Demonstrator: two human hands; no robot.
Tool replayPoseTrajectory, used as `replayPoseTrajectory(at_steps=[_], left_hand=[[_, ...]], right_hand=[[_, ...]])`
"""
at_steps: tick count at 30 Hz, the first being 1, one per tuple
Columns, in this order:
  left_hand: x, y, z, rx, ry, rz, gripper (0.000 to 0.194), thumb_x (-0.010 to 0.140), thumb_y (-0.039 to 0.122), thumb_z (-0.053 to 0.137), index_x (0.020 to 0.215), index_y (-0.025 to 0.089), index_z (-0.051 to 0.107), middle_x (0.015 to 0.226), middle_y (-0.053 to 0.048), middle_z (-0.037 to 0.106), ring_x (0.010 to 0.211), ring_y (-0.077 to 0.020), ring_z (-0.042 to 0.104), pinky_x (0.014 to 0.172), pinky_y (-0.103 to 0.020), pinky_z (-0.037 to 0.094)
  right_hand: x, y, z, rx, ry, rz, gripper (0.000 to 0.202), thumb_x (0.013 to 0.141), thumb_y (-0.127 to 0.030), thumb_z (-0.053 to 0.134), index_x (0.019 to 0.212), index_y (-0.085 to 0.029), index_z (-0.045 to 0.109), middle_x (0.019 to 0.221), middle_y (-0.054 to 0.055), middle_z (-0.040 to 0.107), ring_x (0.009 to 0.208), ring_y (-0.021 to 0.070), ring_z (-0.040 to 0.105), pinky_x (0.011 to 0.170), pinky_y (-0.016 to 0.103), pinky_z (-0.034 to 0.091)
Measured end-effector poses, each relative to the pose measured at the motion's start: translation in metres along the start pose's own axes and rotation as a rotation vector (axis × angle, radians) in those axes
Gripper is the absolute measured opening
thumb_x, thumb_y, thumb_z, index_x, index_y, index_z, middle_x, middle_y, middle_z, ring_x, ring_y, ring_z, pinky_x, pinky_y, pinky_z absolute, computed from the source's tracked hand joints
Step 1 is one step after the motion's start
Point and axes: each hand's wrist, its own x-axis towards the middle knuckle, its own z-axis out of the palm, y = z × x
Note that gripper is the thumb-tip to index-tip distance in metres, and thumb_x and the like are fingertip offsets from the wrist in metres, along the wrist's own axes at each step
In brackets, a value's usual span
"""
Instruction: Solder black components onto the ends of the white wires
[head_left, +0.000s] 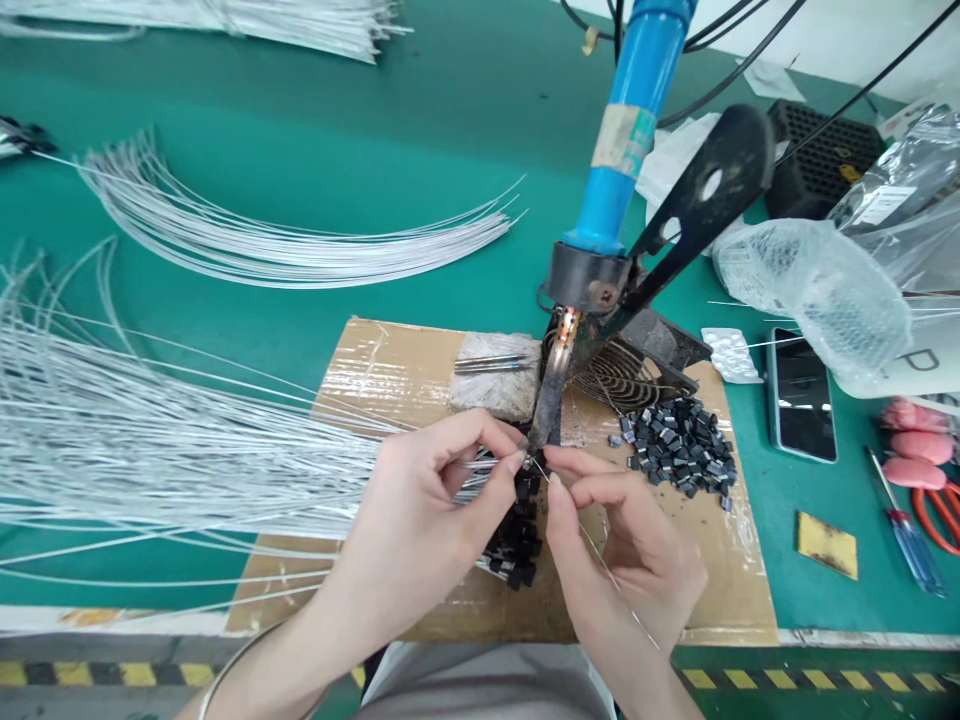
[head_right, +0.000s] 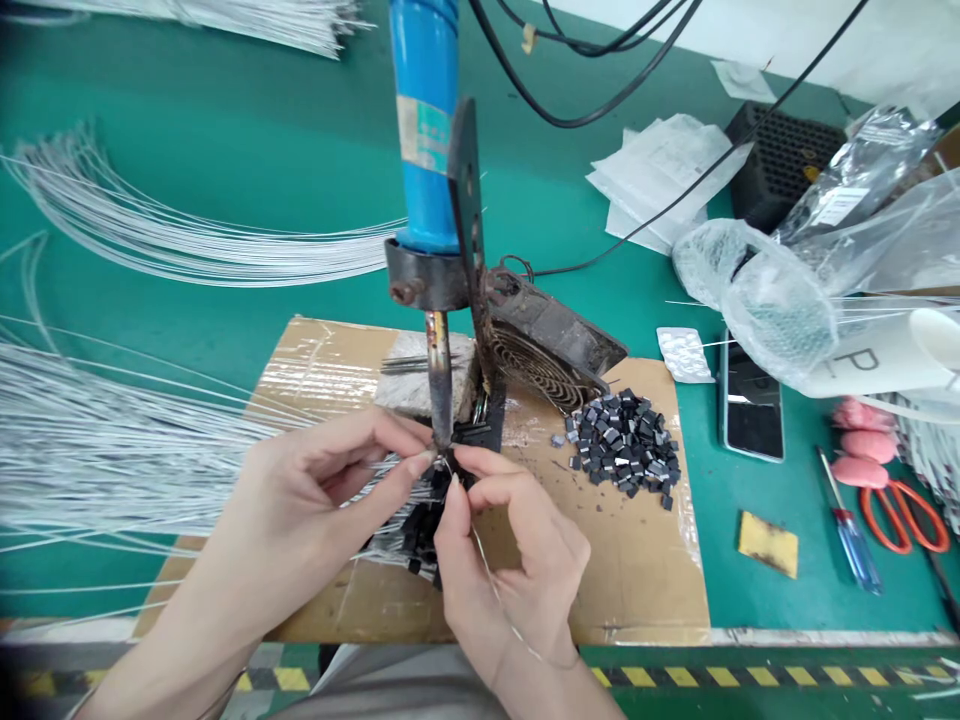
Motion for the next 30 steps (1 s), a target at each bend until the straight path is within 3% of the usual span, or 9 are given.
replayPoseTrajectory(at_steps=[10,16,25,30], left_hand=[[0.0031,-0.0022,0.0019,0.015,0.004,0.032,0.017,0.087,0.028,0.062,0.073,0.022,0.07,0.081,-0.003,0.08,0.07,-0.0197,0.073,0.05,-0.028,0.04],[0.001,0.0,0.0025,0.031,0.013,0.044,0.018,0.086,0.028,0.06,0.072,0.023,0.07,0.067,0.0,0.072,0.071,-0.0211,0.074,0.048,-0.027,0.04],[0.001,-0.0002,0.0017,0.043,0.02,0.034,0.017,0.086,0.029,0.06,0.073,0.023,0.07,0.067,-0.001,0.072,0.071,-0.0222,0.075,0.048,-0.027,0.042],[0.0019,-0.0001,0.0031,0.035,0.001,0.024,0.017,0.085,0.029,0.06,0.073,0.023,0.07,0.076,-0.004,0.079,0.07,-0.0218,0.074,0.048,-0.028,0.043]], right_hand=[[0.0003,0.0032,-0.0002,-0.006,-0.002,-0.016,0.018,0.095,-0.01,0.072,0.086,-0.024,0.066,0.109,-0.002,0.086,0.098,0.0126,0.084,0.09,0.021,0.065],[0.0003,0.0021,0.0009,-0.018,0.006,-0.037,0.017,0.095,-0.011,0.073,0.086,-0.024,0.068,0.107,-0.001,0.086,0.096,0.0139,0.084,0.089,0.023,0.066],[-0.0006,0.0022,0.0001,-0.028,0.0,-0.033,0.017,0.095,-0.01,0.073,0.087,-0.024,0.067,0.108,-0.003,0.085,0.096,0.0119,0.083,0.09,0.021,0.065],[0.0,0.0016,0.0,-0.059,0.011,-0.039,0.017,0.095,-0.011,0.074,0.086,-0.024,0.068,0.106,-0.002,0.086,0.093,0.0117,0.084,0.087,0.02,0.065]])
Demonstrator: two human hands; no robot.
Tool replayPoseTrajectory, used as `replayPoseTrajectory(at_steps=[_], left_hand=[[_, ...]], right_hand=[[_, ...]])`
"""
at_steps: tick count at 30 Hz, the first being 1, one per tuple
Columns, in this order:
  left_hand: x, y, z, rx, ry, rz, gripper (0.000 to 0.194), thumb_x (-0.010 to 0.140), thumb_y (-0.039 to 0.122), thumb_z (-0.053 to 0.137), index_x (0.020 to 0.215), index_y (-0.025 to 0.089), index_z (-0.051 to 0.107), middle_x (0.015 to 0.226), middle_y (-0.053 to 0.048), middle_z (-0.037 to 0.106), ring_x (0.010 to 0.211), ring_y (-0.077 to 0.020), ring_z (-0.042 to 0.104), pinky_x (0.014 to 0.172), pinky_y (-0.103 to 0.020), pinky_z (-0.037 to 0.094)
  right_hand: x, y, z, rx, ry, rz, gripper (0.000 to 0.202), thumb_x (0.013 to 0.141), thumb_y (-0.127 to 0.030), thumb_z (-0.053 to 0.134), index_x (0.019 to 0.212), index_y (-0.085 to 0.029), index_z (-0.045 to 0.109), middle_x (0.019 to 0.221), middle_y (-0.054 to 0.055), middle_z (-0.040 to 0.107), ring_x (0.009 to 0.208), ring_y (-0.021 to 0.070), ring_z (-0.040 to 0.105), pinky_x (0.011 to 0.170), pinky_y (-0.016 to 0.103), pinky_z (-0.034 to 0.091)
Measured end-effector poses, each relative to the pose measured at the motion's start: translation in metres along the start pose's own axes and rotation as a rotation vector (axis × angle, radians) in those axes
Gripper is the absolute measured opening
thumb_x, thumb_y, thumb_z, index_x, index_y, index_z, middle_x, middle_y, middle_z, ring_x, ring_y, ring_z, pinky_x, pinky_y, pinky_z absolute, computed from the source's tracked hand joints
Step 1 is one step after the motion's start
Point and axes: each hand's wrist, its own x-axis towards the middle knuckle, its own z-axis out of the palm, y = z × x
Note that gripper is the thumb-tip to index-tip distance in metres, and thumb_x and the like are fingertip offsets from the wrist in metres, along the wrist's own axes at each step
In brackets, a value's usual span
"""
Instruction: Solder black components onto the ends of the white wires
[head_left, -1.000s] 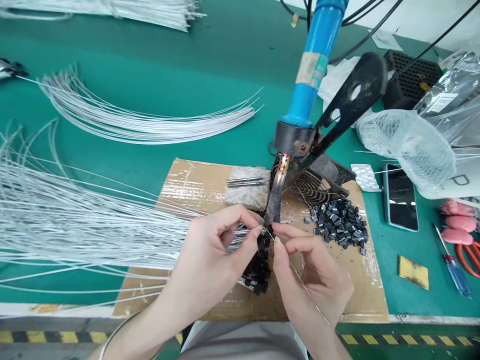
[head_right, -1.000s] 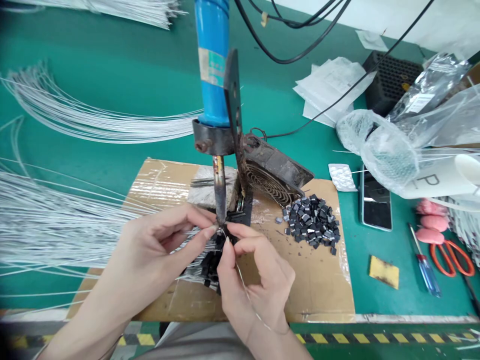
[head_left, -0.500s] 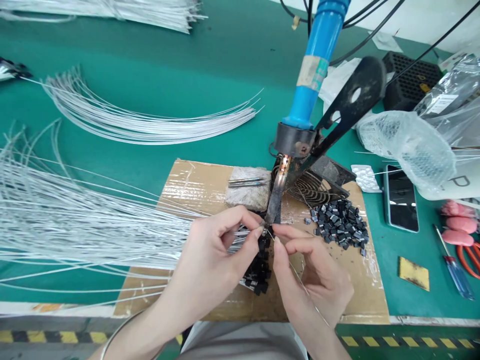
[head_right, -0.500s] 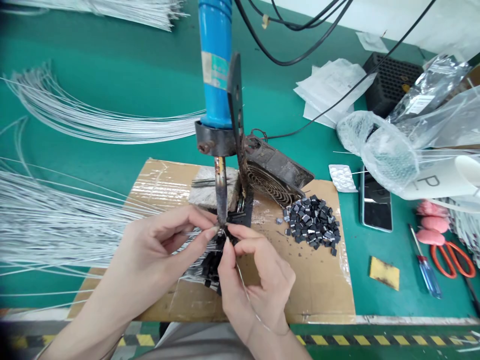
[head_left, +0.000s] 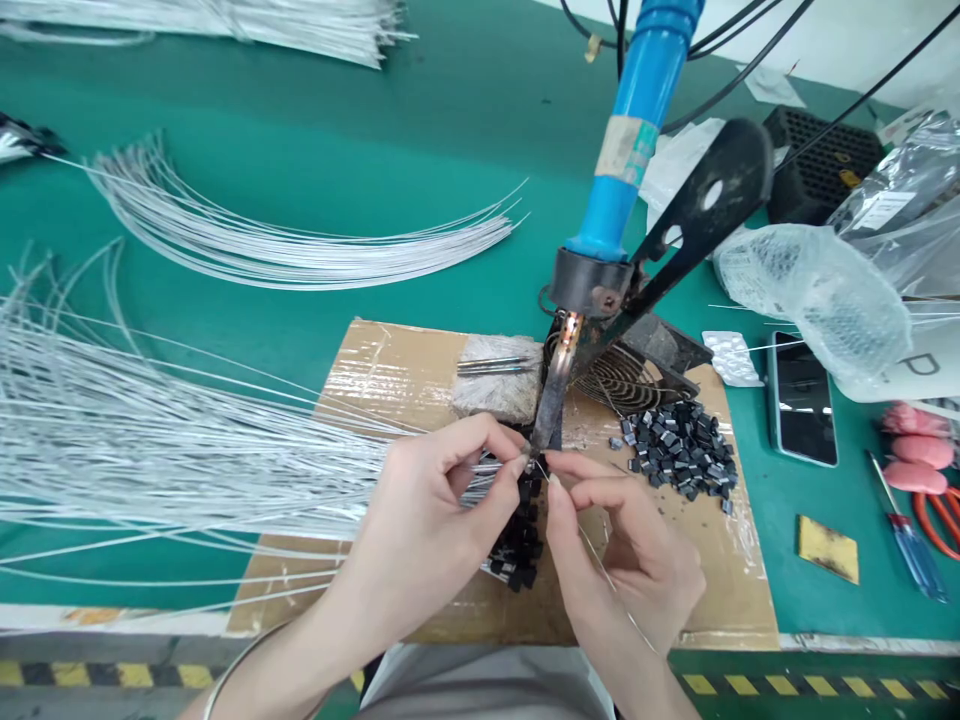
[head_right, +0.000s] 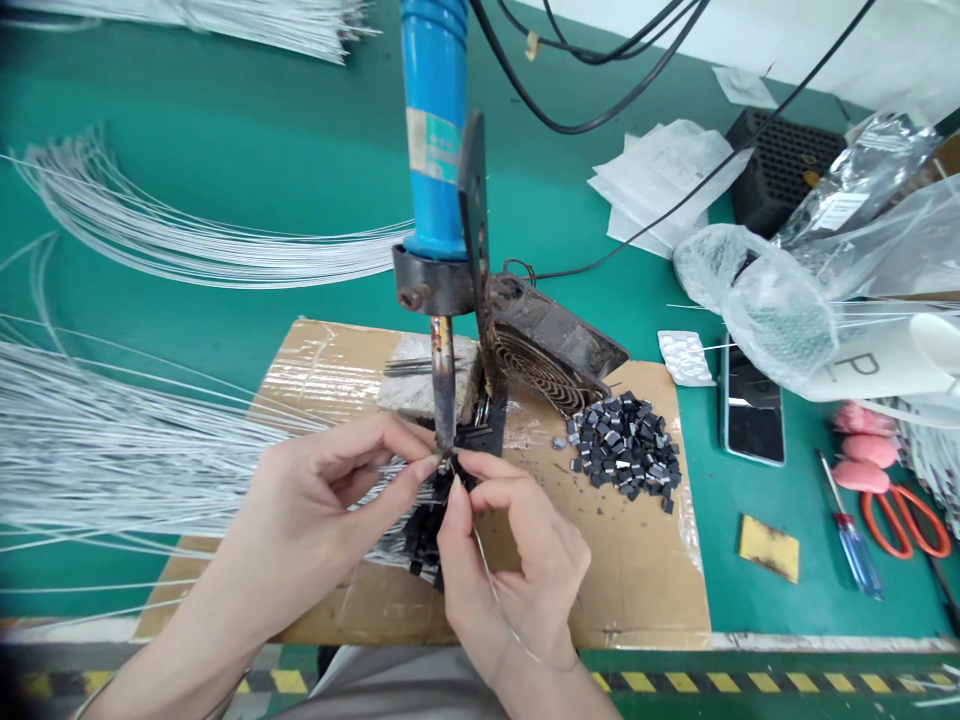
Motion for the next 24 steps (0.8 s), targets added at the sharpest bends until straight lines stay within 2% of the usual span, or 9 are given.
replayPoseTrajectory(at_steps=[7,18,24], left_hand=[[-0.0024,0.0014,-0.0015,0.001,0.009,0.001,0.018,0.086,0.029,0.059,0.073,0.024,0.069,0.067,-0.001,0.073,0.071,-0.0219,0.074,0.048,-0.027,0.041],[-0.0026,0.0006,-0.0008,0.009,0.027,0.021,0.017,0.086,0.028,0.06,0.072,0.023,0.07,0.079,-0.005,0.081,0.071,-0.0221,0.074,0.045,-0.027,0.039],[-0.0018,0.0008,-0.0002,0.009,0.034,0.022,0.017,0.085,0.027,0.06,0.071,0.024,0.07,0.079,-0.004,0.082,0.07,-0.021,0.074,0.046,-0.026,0.04]], right_hand=[[0.0009,0.0011,0.0005,-0.018,0.008,-0.049,0.016,0.094,-0.01,0.075,0.087,-0.023,0.069,0.105,-0.001,0.086,0.091,0.0124,0.084,0.086,0.019,0.066],[0.0014,-0.0006,-0.0003,-0.057,0.009,-0.078,0.016,0.093,-0.009,0.075,0.088,-0.023,0.07,0.104,0.002,0.087,0.086,0.0163,0.085,0.081,0.025,0.07],[-0.0004,0.0002,-0.0015,-0.046,0.001,-0.074,0.017,0.093,-0.009,0.075,0.087,-0.023,0.069,0.105,0.003,0.087,0.085,0.0166,0.085,0.081,0.025,0.07]])
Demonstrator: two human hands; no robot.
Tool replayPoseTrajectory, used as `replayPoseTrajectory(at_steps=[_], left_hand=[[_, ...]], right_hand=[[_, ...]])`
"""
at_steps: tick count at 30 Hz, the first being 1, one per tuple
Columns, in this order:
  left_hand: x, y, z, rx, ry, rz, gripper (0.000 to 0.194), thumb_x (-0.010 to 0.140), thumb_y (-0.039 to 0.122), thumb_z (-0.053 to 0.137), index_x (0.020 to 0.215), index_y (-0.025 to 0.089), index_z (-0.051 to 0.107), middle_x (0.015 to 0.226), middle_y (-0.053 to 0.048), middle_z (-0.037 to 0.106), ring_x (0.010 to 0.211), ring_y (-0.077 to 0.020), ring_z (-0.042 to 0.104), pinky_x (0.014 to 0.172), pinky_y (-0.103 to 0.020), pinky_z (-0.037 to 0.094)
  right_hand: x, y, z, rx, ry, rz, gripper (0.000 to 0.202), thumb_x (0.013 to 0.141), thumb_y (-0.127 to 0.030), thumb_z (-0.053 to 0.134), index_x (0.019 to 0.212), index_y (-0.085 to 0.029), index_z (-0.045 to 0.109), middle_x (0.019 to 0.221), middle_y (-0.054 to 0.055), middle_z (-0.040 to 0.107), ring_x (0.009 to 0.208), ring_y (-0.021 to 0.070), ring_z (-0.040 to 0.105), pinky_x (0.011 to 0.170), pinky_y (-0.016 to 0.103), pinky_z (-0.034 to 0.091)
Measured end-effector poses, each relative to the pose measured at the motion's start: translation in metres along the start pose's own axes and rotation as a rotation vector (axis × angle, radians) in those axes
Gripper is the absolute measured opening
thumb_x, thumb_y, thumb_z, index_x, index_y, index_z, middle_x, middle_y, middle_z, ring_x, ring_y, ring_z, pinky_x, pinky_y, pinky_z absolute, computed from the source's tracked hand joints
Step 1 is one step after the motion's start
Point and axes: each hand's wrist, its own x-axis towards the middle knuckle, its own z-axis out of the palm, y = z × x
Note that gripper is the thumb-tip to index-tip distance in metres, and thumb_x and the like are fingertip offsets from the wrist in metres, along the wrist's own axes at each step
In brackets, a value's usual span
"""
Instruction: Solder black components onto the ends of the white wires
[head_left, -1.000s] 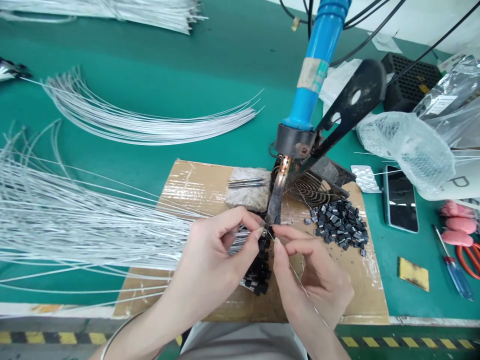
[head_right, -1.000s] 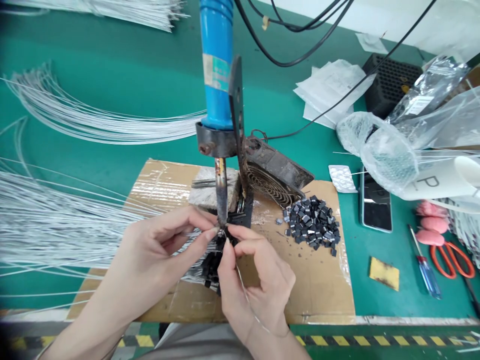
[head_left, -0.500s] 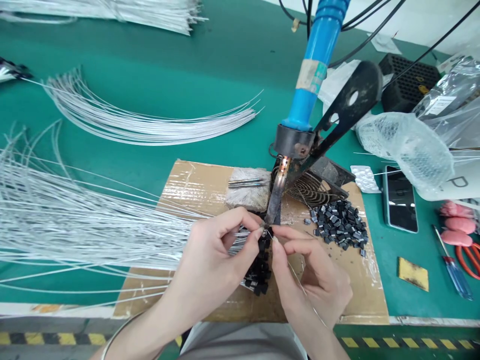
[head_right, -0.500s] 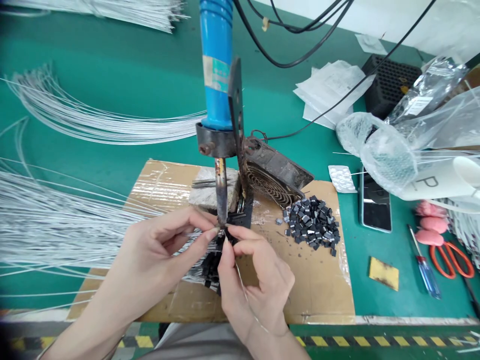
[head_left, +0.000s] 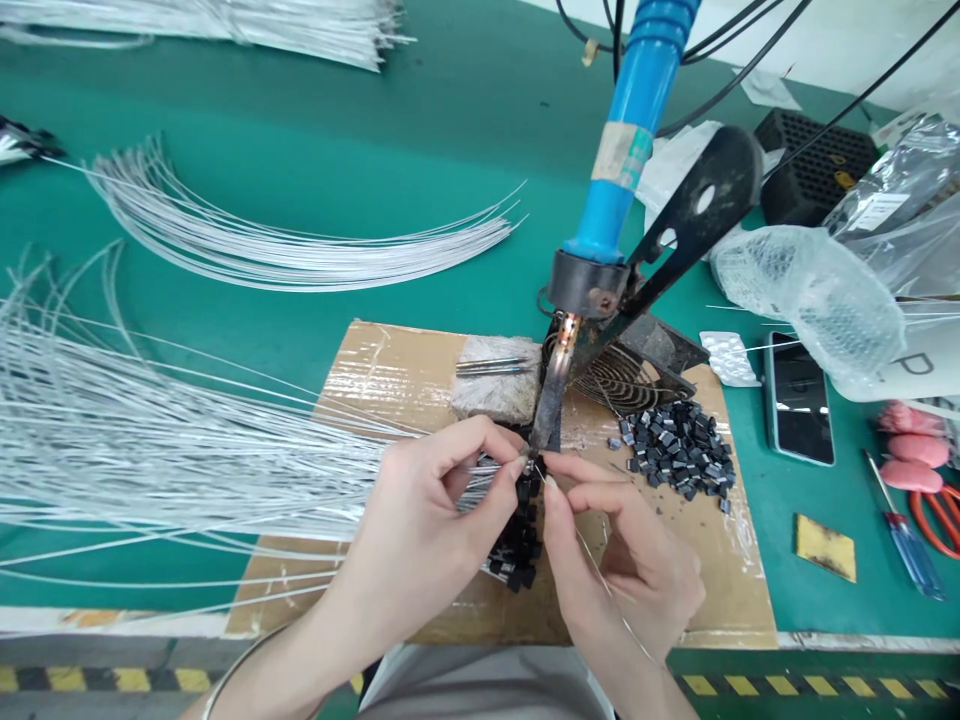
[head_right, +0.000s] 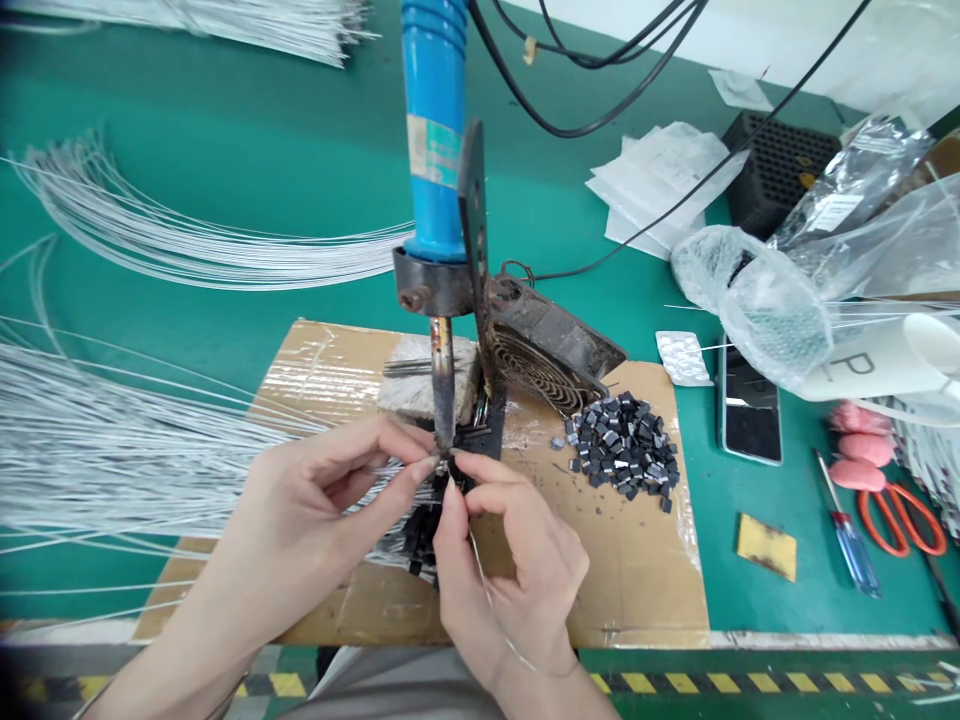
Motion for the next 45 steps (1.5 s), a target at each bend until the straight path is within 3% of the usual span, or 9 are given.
replayPoseTrajectory(at_steps=[8,12,17,20,24,28,33,38,45], left_hand=[[-0.002,-0.003,-0.002,0.041,-0.037,0.024,0.018,0.088,0.024,0.059,0.074,0.024,0.069,0.078,-0.002,0.081,0.061,-0.0174,0.067,0.045,-0.026,0.042],[-0.013,-0.011,-0.003,0.233,-0.013,0.191,0.019,0.094,0.016,0.057,0.081,0.024,0.069,0.081,0.002,0.081,0.047,-0.0115,0.054,0.044,-0.026,0.042],[-0.037,-0.04,0.001,0.414,0.235,0.459,0.02,0.095,0.004,0.064,0.095,0.023,0.07,0.104,-0.005,0.082,0.09,-0.0194,0.079,0.08,-0.031,0.06],[-0.047,-0.052,-0.001,0.316,0.23,0.355,0.018,0.095,0.009,0.067,0.1,0.024,0.076,0.111,-0.008,0.081,0.101,-0.0228,0.08,0.088,-0.034,0.063],[-0.042,-0.048,-0.017,0.202,0.155,0.207,0.008,0.097,0.024,0.07,0.098,0.026,0.078,0.105,-0.006,0.082,0.104,-0.0255,0.08,0.083,-0.033,0.065],[0.001,-0.039,-0.051,0.3,0.249,0.21,0.013,0.098,0.032,0.068,0.097,0.023,0.076,0.105,-0.008,0.078,0.097,-0.0257,0.075,0.09,-0.038,0.06],[0.113,-0.053,-0.098,0.542,0.306,0.149,0.009,0.094,0.026,0.069,0.093,0.018,0.074,0.104,-0.009,0.07,0.095,-0.0276,0.068,0.102,-0.045,0.052],[0.206,-0.078,-0.122,0.697,0.293,0.089,0.024,0.103,0.031,0.072,0.122,0.016,0.072,0.134,-0.012,0.069,0.122,-0.0305,0.067,0.109,-0.055,0.054],[0.241,-0.094,-0.13,0.789,0.077,0.048,0.037,0.104,0.037,0.073,0.136,0.018,0.068,0.138,-0.012,0.07,0.117,-0.0294,0.072,0.098,-0.051,0.063]], right_hand=[[-0.003,-0.001,0.001,0.036,-0.027,0.037,0.017,0.094,-0.01,0.072,0.085,-0.023,0.067,0.105,0.003,0.087,0.087,0.0173,0.085,0.082,0.027,0.07],[-0.003,0.01,-0.009,0.049,-0.015,0.071,0.016,0.095,-0.014,0.074,0.084,-0.025,0.068,0.103,0.003,0.087,0.09,0.0219,0.086,0.079,0.031,0.07],[0.005,0.048,-0.046,-0.291,0.221,0.119,0.016,0.096,-0.028,0.076,0.083,-0.023,0.068,0.113,0.009,0.085,0.112,0.0296,0.081,0.103,0.046,0.062],[0.006,0.067,-0.061,-0.501,0.25,0.181,0.024,0.096,-0.038,0.073,0.078,-0.024,0.065,0.115,0.009,0.084,0.115,0.0325,0.079,0.106,0.051,0.058],[-0.001,0.074,-0.059,-0.421,0.265,0.194,0.026,0.095,-0.042,0.074,0.077,-0.025,0.066,0.104,0.009,0.086,0.098,0.03,0.082,0.096,0.045,0.061],[-0.005,0.076,-0.053,-0.339,0.368,0.195,0.029,0.094,-0.044,0.077,0.078,-0.023,0.067,0.102,0.012,0.086,0.094,0.0313,0.082,0.097,0.049,0.06],[-0.002,0.082,-0.055,-0.306,0.408,0.231,0.034,0.092,-0.05,0.079,0.076,-0.022,0.068,0.098,0.015,0.086,0.094,0.0344,0.082,0.098,0.054,0.061],[-0.003,0.089,-0.056,-0.27,0.442,0.294,0.038,0.09,-0.056,0.08,0.078,-0.022,0.069,0.099,0.015,0.085,0.099,0.036,0.082,0.102,0.054,0.061],[-0.009,0.099,-0.06,-0.268,0.392,0.26,0.04,0.09,-0.058,0.082,0.081,-0.02,0.073,0.098,0.014,0.086,0.096,0.0329,0.083,0.098,0.046,0.063]])
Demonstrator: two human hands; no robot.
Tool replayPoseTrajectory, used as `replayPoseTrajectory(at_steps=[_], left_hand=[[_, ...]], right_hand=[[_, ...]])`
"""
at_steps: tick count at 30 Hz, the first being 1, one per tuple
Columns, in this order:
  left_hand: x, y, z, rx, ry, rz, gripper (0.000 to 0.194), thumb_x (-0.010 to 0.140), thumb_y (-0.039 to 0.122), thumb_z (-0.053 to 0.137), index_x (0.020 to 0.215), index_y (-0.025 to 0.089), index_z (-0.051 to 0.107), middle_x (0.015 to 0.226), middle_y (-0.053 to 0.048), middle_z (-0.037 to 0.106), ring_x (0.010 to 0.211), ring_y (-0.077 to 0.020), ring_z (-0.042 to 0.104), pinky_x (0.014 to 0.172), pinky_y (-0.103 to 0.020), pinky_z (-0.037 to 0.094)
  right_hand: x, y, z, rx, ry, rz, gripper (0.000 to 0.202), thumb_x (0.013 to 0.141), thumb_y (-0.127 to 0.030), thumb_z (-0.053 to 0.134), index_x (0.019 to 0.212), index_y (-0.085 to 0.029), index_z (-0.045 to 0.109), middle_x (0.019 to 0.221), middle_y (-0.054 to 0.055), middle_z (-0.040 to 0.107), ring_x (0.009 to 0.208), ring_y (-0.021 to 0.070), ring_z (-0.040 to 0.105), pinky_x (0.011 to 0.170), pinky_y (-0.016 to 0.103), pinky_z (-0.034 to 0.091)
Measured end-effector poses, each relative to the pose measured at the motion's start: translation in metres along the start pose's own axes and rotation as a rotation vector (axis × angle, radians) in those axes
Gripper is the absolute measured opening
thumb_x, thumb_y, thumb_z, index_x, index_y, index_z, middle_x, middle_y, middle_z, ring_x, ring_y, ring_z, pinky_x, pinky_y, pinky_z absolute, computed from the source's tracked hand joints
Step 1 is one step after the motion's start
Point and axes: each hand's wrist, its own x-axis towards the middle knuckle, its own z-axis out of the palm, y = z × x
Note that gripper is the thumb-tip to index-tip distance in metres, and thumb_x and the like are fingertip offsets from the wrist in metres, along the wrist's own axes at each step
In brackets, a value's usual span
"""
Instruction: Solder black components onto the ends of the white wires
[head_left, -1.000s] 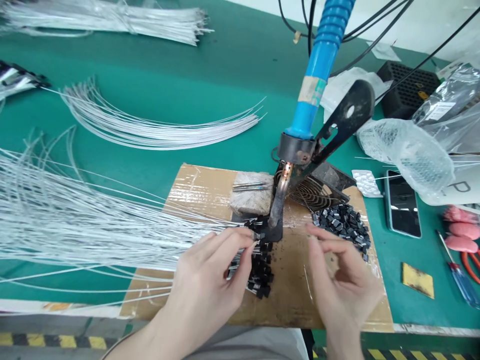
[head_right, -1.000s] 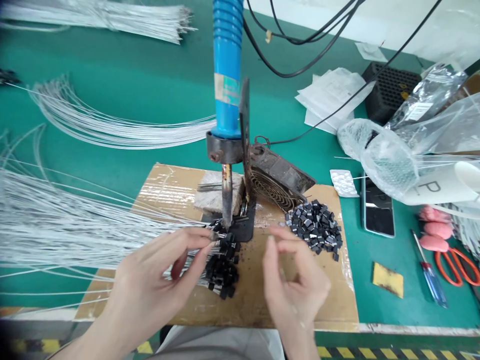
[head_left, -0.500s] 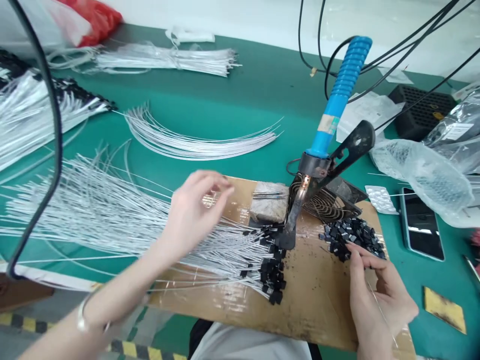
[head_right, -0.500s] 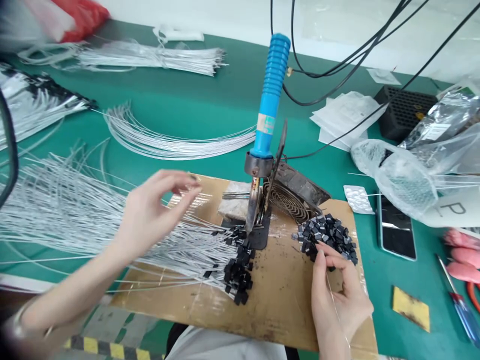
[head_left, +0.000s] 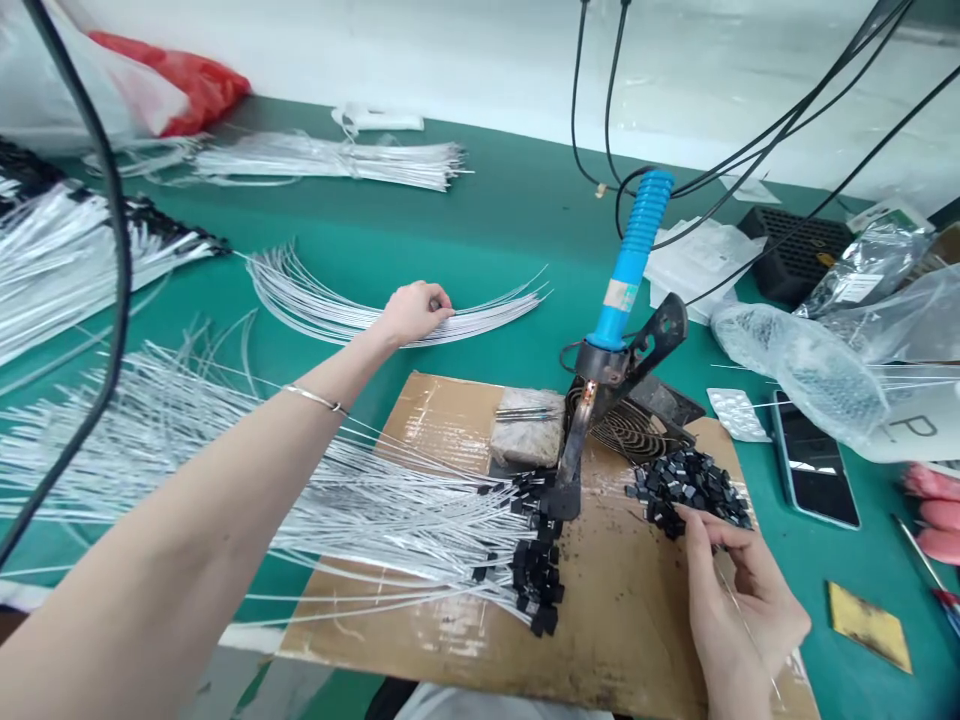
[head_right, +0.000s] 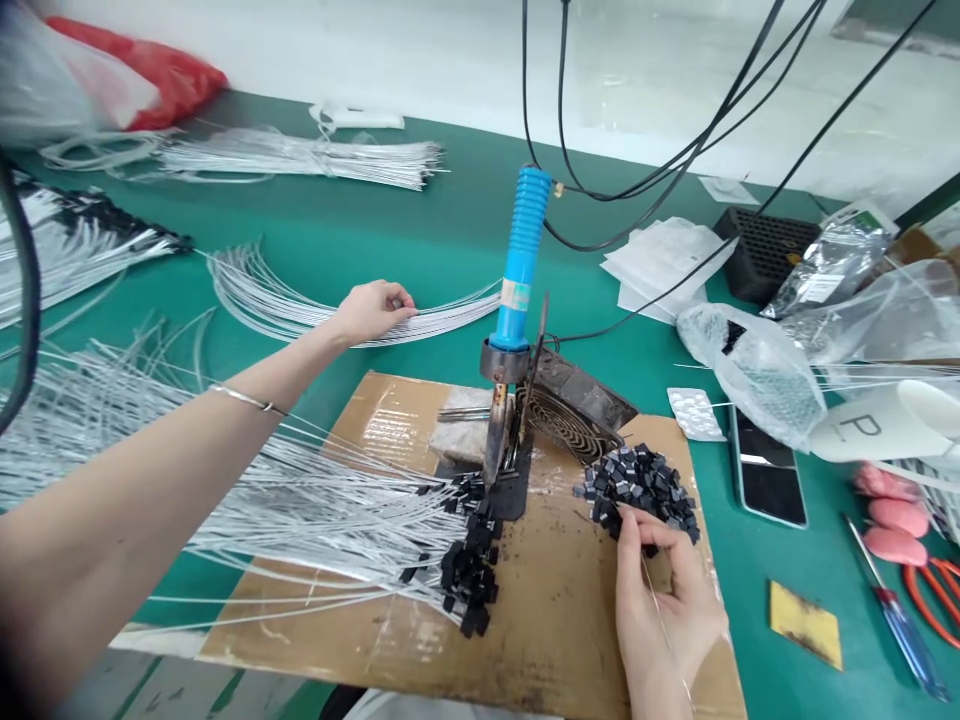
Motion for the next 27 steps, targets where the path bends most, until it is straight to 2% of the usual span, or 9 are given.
replayPoseTrajectory(at_steps=[4,8,13,18,22,27], left_hand=[[-0.009,-0.009,-0.003,0.018,-0.095,0.024,0.035,0.105,0.037,0.072,0.134,0.018,0.069,0.136,-0.011,0.071,0.114,-0.0282,0.073,0.097,-0.049,0.064],[-0.024,-0.013,-0.005,0.027,-0.107,0.064,0.033,0.105,0.036,0.071,0.132,0.018,0.07,0.132,-0.011,0.072,0.111,-0.0268,0.074,0.095,-0.048,0.064],[-0.042,-0.007,-0.005,0.038,0.021,0.165,0.029,0.104,0.037,0.072,0.125,0.017,0.071,0.131,-0.011,0.072,0.115,-0.0274,0.072,0.099,-0.05,0.062],[-0.051,-0.002,0.006,0.047,0.039,0.308,0.031,0.103,0.036,0.074,0.127,0.017,0.071,0.133,-0.011,0.072,0.116,-0.0281,0.072,0.101,-0.052,0.062],[-0.056,-0.005,0.011,0.027,0.097,0.347,0.035,0.104,0.036,0.072,0.134,0.017,0.069,0.134,-0.011,0.071,0.114,-0.0275,0.073,0.097,-0.05,0.064],[-0.069,-0.006,0.0,-0.034,0.244,0.336,0.028,0.105,0.037,0.071,0.123,0.016,0.072,0.12,-0.009,0.075,0.103,-0.0239,0.075,0.091,-0.046,0.065]], right_hand=[[-0.001,-0.001,0.0,-0.006,-0.018,0.046,0.039,0.089,-0.059,0.082,0.084,-0.021,0.075,0.099,0.013,0.085,0.096,0.0321,0.082,0.099,0.046,0.061],[0.0,-0.004,0.001,0.017,-0.031,0.072,0.042,0.085,-0.062,0.084,0.082,-0.021,0.075,0.097,0.012,0.085,0.093,0.0317,0.082,0.098,0.046,0.06],[0.001,-0.004,0.002,0.049,-0.022,0.145,0.046,0.079,-0.066,0.086,0.079,-0.021,0.073,0.097,0.013,0.084,0.095,0.0342,0.081,0.104,0.052,0.057],[0.001,-0.009,0.001,0.028,-0.012,0.149,0.049,0.078,-0.068,0.085,0.079,-0.021,0.074,0.094,0.014,0.083,0.094,0.0357,0.079,0.103,0.057,0.057],[-0.001,-0.014,0.002,0.054,-0.002,0.164,0.049,0.077,-0.068,0.087,0.079,-0.021,0.073,0.093,0.014,0.081,0.093,0.0327,0.077,0.105,0.054,0.056],[-0.002,-0.014,0.003,0.081,0.009,0.175,0.05,0.076,-0.068,0.088,0.08,-0.021,0.074,0.093,0.012,0.08,0.09,0.0292,0.075,0.104,0.048,0.056]])
